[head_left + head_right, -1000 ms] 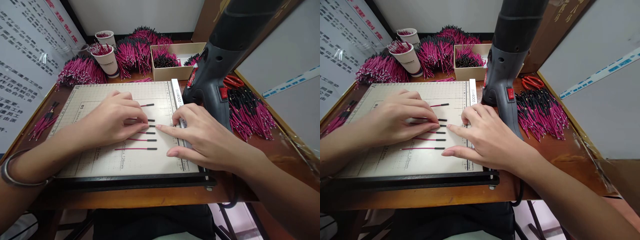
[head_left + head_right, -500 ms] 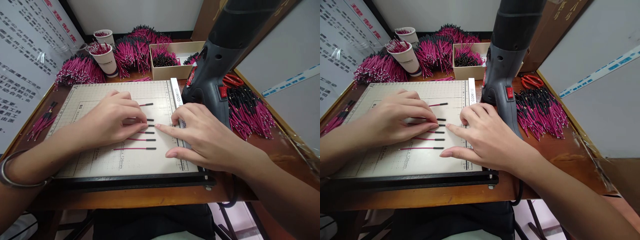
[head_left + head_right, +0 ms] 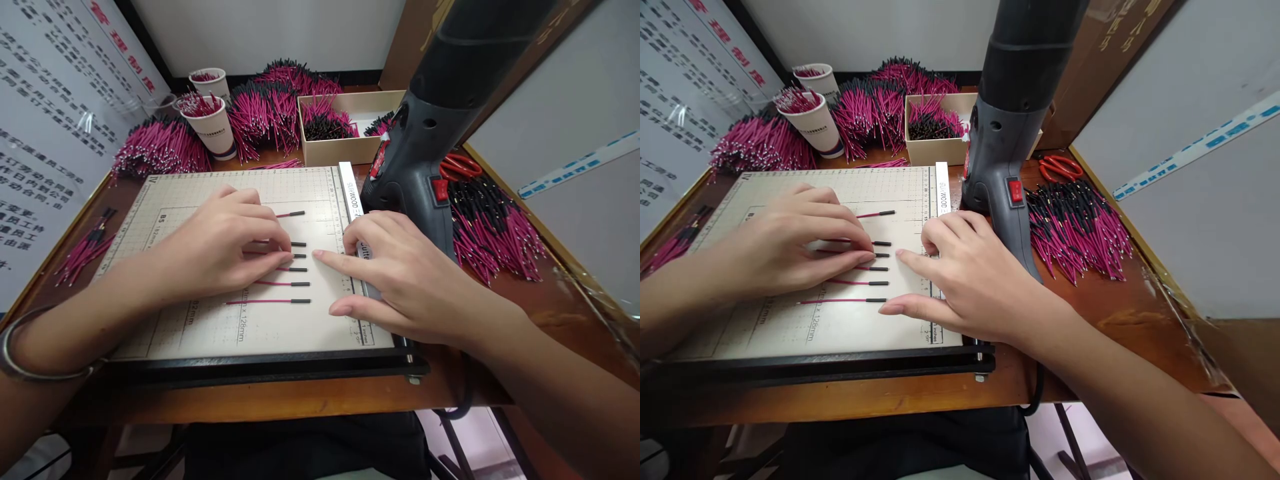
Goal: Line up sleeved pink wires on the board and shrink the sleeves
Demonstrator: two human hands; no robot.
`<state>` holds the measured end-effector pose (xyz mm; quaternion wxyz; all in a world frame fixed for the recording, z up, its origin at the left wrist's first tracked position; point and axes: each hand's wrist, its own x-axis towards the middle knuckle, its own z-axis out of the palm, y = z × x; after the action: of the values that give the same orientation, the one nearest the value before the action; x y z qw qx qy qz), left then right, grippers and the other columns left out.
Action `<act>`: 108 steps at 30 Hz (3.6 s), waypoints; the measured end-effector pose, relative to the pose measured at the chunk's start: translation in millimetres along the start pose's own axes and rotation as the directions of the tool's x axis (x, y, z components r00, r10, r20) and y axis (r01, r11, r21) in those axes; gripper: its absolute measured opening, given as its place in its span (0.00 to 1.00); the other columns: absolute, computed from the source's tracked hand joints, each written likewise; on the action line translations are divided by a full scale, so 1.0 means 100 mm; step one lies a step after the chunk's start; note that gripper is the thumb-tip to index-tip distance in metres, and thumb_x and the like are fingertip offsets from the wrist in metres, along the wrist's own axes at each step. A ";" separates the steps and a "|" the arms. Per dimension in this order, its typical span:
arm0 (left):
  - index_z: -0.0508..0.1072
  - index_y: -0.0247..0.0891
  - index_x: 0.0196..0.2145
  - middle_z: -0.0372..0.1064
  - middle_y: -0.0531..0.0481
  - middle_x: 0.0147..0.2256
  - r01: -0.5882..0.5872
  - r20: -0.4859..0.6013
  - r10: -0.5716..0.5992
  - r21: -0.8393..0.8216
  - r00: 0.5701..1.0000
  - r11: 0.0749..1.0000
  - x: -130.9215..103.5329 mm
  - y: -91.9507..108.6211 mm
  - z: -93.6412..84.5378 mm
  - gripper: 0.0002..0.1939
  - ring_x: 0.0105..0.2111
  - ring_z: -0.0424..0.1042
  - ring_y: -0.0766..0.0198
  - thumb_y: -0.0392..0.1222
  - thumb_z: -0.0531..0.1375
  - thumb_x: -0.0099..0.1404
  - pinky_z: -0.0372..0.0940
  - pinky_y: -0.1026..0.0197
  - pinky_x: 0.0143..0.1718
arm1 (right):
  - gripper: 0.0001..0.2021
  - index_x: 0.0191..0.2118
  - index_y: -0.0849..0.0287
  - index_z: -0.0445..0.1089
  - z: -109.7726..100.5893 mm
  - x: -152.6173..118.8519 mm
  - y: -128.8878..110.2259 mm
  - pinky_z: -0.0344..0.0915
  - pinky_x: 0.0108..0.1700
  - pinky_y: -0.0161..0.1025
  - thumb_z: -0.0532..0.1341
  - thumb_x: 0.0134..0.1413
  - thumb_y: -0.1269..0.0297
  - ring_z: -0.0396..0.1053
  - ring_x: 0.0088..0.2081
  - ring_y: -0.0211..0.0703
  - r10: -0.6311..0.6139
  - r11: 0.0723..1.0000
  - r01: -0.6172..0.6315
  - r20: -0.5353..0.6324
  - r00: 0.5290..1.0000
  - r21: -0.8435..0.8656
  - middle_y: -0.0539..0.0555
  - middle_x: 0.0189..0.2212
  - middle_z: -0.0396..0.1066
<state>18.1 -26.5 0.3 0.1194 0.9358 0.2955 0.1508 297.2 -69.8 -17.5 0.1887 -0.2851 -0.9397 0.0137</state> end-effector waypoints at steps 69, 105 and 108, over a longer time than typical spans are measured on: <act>0.81 0.43 0.33 0.79 0.53 0.32 0.118 -0.033 -0.120 -0.043 0.992 0.992 0.11 -0.11 -0.04 0.15 0.33 0.69 0.61 0.52 0.60 0.71 0.57 0.55 0.42 | 0.37 0.56 0.62 0.79 0.08 0.10 0.04 0.59 0.52 0.49 0.43 0.76 0.39 0.64 0.46 0.50 0.097 0.993 -0.096 -0.022 0.995 0.072 0.62 0.43 0.70; 0.81 0.41 0.33 0.78 0.51 0.32 0.206 -0.038 -0.212 -0.134 0.976 0.969 0.17 -0.28 0.03 0.14 0.34 0.71 0.61 0.52 0.62 0.69 0.62 0.58 0.39 | 0.40 0.65 0.57 0.74 0.08 0.18 0.02 0.61 0.61 0.67 0.42 0.71 0.31 0.59 0.67 0.69 0.270 0.961 -0.274 0.114 0.956 0.022 0.72 0.63 0.66; 0.81 0.41 0.33 0.78 0.51 0.32 0.207 -0.029 -0.213 -0.126 0.977 0.970 0.17 -0.26 0.03 0.14 0.34 0.71 0.61 0.52 0.62 0.69 0.62 0.59 0.39 | 0.41 0.64 0.58 0.75 0.08 0.18 0.02 0.61 0.60 0.68 0.41 0.72 0.32 0.60 0.66 0.70 0.265 0.963 -0.269 0.106 0.958 0.027 0.71 0.61 0.66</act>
<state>19.0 4.4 -6.9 0.1855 0.8868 0.3855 0.1748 281.6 -58.0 -18.8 0.1429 -0.4042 -0.9005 0.0726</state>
